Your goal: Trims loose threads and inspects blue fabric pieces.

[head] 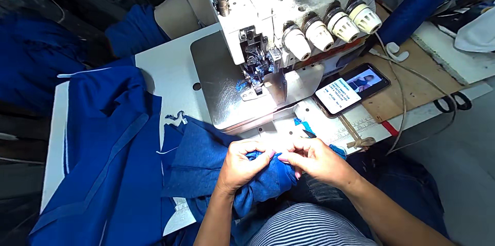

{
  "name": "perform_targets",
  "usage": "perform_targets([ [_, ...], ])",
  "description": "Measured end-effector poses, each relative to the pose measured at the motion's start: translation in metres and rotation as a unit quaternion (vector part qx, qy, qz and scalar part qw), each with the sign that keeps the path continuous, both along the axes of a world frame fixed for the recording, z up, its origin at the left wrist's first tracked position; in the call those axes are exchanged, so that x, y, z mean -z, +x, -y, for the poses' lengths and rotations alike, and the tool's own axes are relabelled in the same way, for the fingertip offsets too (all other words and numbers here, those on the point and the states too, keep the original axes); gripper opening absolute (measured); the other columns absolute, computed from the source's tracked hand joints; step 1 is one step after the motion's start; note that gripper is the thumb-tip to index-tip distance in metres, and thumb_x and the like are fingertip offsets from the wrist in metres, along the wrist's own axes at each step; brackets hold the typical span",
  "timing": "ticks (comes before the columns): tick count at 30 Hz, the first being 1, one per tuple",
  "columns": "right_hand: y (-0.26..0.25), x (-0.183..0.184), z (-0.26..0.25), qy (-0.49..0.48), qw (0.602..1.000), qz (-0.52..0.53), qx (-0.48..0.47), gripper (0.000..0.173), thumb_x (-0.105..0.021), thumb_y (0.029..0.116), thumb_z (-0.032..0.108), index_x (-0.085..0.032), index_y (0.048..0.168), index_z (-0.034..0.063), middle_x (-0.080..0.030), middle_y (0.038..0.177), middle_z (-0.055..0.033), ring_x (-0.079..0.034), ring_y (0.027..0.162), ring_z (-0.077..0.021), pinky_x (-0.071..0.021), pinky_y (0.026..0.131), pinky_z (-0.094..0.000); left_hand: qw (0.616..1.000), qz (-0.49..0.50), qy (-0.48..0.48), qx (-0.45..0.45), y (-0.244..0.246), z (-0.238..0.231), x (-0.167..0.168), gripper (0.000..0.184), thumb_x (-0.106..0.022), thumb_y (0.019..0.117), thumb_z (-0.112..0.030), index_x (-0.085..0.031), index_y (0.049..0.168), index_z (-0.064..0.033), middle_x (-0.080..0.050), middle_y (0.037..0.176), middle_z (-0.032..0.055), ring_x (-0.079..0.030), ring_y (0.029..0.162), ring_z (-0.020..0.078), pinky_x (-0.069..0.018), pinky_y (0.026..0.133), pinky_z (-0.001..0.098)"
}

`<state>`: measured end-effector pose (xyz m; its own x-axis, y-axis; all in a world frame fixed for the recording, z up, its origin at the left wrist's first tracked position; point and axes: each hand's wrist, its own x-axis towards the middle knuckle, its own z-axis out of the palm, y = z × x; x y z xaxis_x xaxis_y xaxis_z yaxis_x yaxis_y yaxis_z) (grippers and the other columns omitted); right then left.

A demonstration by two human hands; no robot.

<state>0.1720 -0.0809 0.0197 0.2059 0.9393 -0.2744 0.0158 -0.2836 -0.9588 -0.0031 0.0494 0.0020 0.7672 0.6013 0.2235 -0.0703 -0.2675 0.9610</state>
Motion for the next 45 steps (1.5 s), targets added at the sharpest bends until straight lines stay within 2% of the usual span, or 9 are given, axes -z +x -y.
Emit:
perform_targets([
  [3,0.002,0.000,-0.002,0.009,1.000,-0.001,-0.016,0.011,-0.068,0.0971,0.017,-0.072,0.090,0.0089,-0.065,0.068,0.0009,-0.059,0.052,-0.0047,-0.0515,0.051,-0.0187,1.000,0.004,0.007,-0.002,0.000,-0.001,0.000,0.007,-0.073,0.0853,-0.005,-0.078,0.080,-0.0066,-0.074,0.083,-0.0008,-0.069,0.082,0.0044,-0.0584,0.075,0.0198],
  [9,-0.002,0.002,-0.004,0.033,0.999,-0.011,0.010,0.017,-0.066,0.0966,0.011,-0.069,0.081,0.0075,-0.062,0.061,0.0011,-0.056,0.049,-0.0036,-0.0482,0.049,-0.0174,1.000,0.000,0.000,-0.005,0.000,-0.001,0.000,0.007,-0.074,0.0883,-0.007,-0.078,0.083,-0.0061,-0.072,0.081,-0.0013,-0.067,0.078,0.0045,-0.0569,0.072,0.0193],
  [14,-0.001,0.003,-0.002,0.018,0.998,-0.053,0.036,0.016,-0.065,0.0961,0.008,-0.066,0.081,0.0060,-0.061,0.060,-0.0008,-0.058,0.049,-0.0058,-0.0505,0.050,-0.0190,0.998,0.007,-0.049,0.026,0.001,-0.002,0.000,0.008,-0.077,0.0847,-0.005,-0.076,0.093,-0.0064,-0.074,0.092,0.0006,-0.069,0.085,0.0071,-0.0590,0.078,0.0222],
  [21,-0.006,0.002,-0.002,0.033,0.995,-0.079,0.060,0.015,-0.065,0.0956,0.005,-0.068,0.081,0.0044,-0.063,0.060,-0.0026,-0.061,0.049,-0.0075,-0.0539,0.051,-0.0199,1.000,0.010,0.007,0.019,0.004,-0.001,0.002,0.008,-0.079,0.0807,-0.009,-0.078,0.089,-0.0069,-0.073,0.092,-0.0002,-0.069,0.090,0.0080,-0.0582,0.080,0.0213],
  [25,-0.009,0.001,0.000,0.042,0.997,-0.044,0.054,0.015,-0.066,0.0969,0.008,-0.069,0.082,0.0053,-0.064,0.061,-0.0013,-0.062,0.051,-0.0067,-0.0546,0.052,-0.0192,1.000,0.004,0.027,-0.009,0.005,0.001,0.003,0.001,-0.077,0.0817,-0.008,-0.078,0.082,-0.0071,-0.072,0.086,-0.0004,-0.068,0.084,0.0063,-0.0569,0.075,0.0192],
  [31,0.008,-0.002,0.002,0.058,0.996,0.032,0.062,0.013,-0.063,0.0999,0.010,-0.066,0.087,0.0077,-0.063,0.063,0.0006,-0.059,0.051,-0.0044,-0.0498,0.048,-0.0171,0.996,-0.039,-0.073,0.030,0.003,-0.003,0.000,0.013,-0.084,0.0793,-0.011,-0.077,0.089,-0.0064,-0.074,0.087,0.0013,-0.069,0.077,0.0067,-0.0588,0.070,0.0214],
  [37,0.007,0.007,0.001,0.099,0.987,0.122,0.035,0.014,-0.066,0.0968,0.021,-0.069,0.088,0.0109,-0.061,0.070,0.0052,-0.056,0.058,0.0004,-0.0477,0.054,-0.0151,0.992,-0.065,-0.105,0.003,0.005,-0.003,-0.003,0.003,-0.075,0.0876,-0.007,-0.075,0.085,-0.0083,-0.072,0.080,-0.0012,-0.067,0.073,0.0039,-0.0562,0.067,0.0199],
  [41,-0.005,0.011,0.009,0.124,0.964,0.233,0.027,0.016,-0.069,0.0876,0.025,-0.072,0.085,0.0093,-0.062,0.070,0.0047,-0.054,0.061,0.0024,-0.0456,0.056,-0.0146,0.998,-0.042,-0.040,0.002,0.004,-0.003,-0.001,0.008,-0.066,0.0956,-0.011,-0.074,0.094,-0.0095,-0.071,0.096,-0.0002,-0.067,0.092,0.0083,-0.0572,0.083,0.0254],
  [45,0.000,-0.027,0.011,0.102,0.992,0.028,0.062,0.010,-0.064,0.0930,0.012,-0.074,0.094,0.0135,-0.069,0.079,0.0079,-0.063,0.070,0.0027,-0.0524,0.064,-0.0146,0.997,-0.024,-0.061,-0.040,0.007,0.008,-0.032,0.008,-0.062,0.0994,-0.014,-0.070,0.100,-0.0125,-0.069,0.092,-0.0033,-0.066,0.083,0.0043,-0.0569,0.075,0.0202],
])
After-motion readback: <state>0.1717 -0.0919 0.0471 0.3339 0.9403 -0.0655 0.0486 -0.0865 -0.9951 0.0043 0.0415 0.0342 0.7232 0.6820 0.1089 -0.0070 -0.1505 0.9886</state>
